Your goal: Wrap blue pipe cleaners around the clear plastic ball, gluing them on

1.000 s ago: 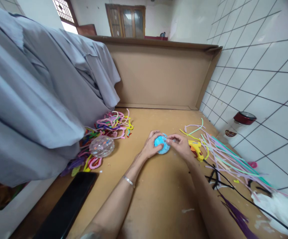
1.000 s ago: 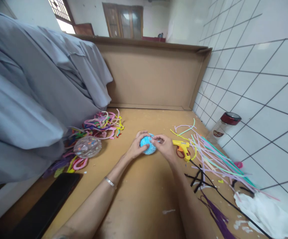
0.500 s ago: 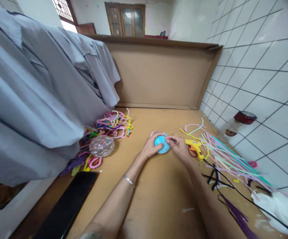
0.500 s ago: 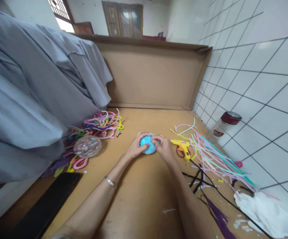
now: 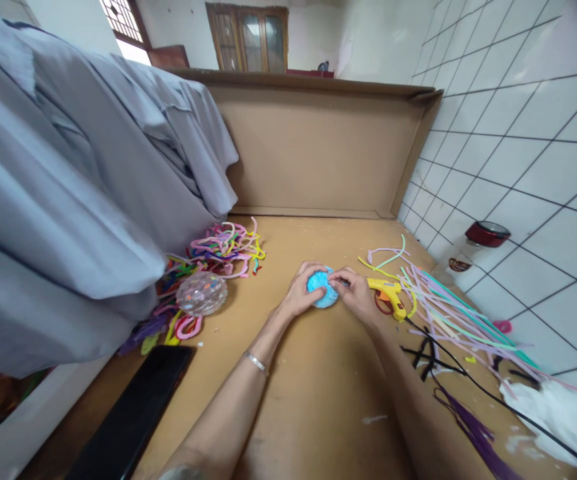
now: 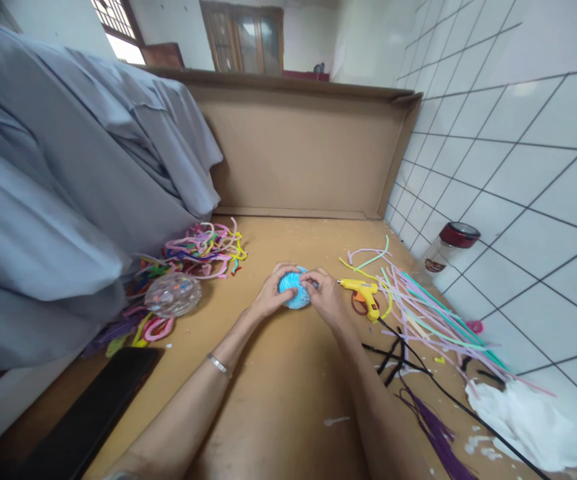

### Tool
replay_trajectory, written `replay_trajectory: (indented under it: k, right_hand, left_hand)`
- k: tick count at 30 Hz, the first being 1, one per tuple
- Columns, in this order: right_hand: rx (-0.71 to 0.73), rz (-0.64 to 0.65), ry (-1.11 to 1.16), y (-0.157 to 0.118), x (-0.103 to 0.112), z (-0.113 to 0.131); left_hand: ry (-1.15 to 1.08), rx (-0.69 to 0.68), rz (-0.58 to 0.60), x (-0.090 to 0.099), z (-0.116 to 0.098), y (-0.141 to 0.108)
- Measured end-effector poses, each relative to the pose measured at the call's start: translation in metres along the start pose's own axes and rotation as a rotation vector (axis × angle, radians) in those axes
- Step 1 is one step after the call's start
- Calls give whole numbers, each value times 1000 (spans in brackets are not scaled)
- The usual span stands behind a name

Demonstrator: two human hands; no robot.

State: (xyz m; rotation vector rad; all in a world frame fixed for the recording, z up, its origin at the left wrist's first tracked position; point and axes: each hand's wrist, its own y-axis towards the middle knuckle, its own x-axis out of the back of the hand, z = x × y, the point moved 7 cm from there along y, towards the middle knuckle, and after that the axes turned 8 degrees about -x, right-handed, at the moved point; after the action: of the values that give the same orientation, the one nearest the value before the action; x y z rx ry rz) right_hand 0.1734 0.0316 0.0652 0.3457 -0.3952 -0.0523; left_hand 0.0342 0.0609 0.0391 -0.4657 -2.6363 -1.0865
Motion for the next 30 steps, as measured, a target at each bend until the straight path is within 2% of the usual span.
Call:
replay_trajectory:
  k: [6, 14, 20, 30]
  right_hand:
    - [25, 2, 16, -2, -2, 4]
    - [-115, 21, 205, 3, -8, -12]
    - [-154, 22, 247, 3, -10, -14]
    - [-109, 9, 214, 1, -12, -12]
  left_hand:
    - [-31, 12, -23, 2, 6, -2]
    - [-31, 31, -8, 6, 3, -1]
    - [-88, 99, -27, 5, 6, -3]
    - [42, -81, -4, 9, -2, -1]
